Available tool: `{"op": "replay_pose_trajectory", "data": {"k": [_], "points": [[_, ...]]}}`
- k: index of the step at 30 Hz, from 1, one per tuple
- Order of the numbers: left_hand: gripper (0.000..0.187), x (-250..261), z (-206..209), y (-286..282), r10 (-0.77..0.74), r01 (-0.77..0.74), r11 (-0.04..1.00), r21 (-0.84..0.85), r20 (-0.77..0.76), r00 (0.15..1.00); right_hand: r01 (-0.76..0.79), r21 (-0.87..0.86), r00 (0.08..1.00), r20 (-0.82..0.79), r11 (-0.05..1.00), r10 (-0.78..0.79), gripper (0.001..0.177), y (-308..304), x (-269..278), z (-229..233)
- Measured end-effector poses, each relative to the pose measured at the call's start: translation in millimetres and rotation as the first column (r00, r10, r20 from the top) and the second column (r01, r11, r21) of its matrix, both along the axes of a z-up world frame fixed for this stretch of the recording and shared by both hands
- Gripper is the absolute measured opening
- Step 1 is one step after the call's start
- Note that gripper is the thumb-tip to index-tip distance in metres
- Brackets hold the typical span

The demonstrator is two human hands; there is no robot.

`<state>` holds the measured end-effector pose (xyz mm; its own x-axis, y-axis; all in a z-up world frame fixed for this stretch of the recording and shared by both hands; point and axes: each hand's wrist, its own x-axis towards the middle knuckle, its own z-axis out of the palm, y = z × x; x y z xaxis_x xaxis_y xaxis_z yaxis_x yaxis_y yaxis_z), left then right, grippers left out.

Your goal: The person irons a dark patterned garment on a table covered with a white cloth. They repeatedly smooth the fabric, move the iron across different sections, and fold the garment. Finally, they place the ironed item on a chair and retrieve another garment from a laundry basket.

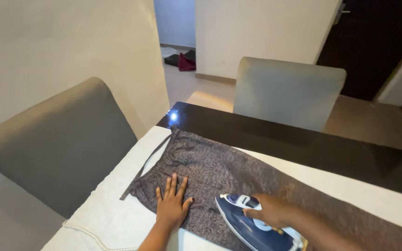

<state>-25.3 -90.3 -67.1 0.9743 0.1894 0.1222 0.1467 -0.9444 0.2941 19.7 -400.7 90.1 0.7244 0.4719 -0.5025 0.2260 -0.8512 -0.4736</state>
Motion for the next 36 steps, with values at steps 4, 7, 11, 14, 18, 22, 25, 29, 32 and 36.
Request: {"op": "replay_pose_trajectory", "data": {"k": [4, 7, 11, 14, 18, 22, 25, 29, 32, 36], "points": [[0.072, -4.7, -0.9, -0.5, 0.013, -0.009, 0.998, 0.063, -0.06, 0.998, 0.119, -0.164, 0.992, 0.055, 0.979, -0.111, 0.054, -22.7, -30.5, 1.5], [0.069, 1.5, 5.6, -1.3, 0.053, -0.031, 0.995, 0.096, -0.226, 0.973, 0.181, -0.134, 0.965, 0.216, 0.974, -0.15, 0.055, -34.1, -37.2, -10.1], [0.064, 10.6, 19.6, -11.2, 0.135, -0.073, 0.978, 0.193, -0.33, 0.934, 0.292, -0.131, 0.912, 0.335, 0.947, -0.235, 0.054, -77.1, -22.4, -20.2], [0.062, 15.5, 24.9, -28.6, 0.066, -0.023, 0.981, 0.19, -0.226, 0.972, 0.453, -0.14, 0.88, 0.23, 0.88, -0.416, 0.065, -128.4, -12.7, -21.7], [0.064, 15.2, 31.8, -64.8, -0.295, 0.295, 0.955, -0.029, -0.165, 0.941, 0.533, -0.032, 0.845, -0.019, 0.845, -0.534, 0.068, -165.4, -23.7, -13.9], [0.06, 20.5, 46.7, -91.2, -0.357, 0.398, 0.916, 0.04, -0.37, 0.858, 0.357, -0.059, 0.933, -0.03, 0.932, -0.359, 0.076, -137.8, -38.5, -7.4], [0.06, 19.5, 46.9, -78.9, -0.325, 0.38, 0.921, 0.088, -0.366, 0.872, 0.204, -0.081, 0.974, 0.114, 0.976, -0.194, 0.072, -105.6, -33.7, -3.7], [0.061, 14.9, 25.7, -50.9, -0.305, 0.338, 0.935, 0.106, -0.243, 0.921, 0.095, -0.118, 0.974, 0.219, 0.988, -0.067, 0.074, -72.0, -20.2, -0.6], [0.056, 11.2, 4.9, -26.3, -0.276, 0.285, 0.956, 0.075, -0.112, 0.955, 0.01, -0.119, 0.976, 0.217, 0.993, 0.016, 0.069, -44.8, -14.6, 3.4], [0.056, 20.6, -27.1, -3.9, -0.207, 0.225, 0.933, -0.279, 0.093, 0.974, -0.064, -0.134, 0.969, 0.229, 0.989, 0.093, 0.07, -12.0, -11.1, 7.7]]}}
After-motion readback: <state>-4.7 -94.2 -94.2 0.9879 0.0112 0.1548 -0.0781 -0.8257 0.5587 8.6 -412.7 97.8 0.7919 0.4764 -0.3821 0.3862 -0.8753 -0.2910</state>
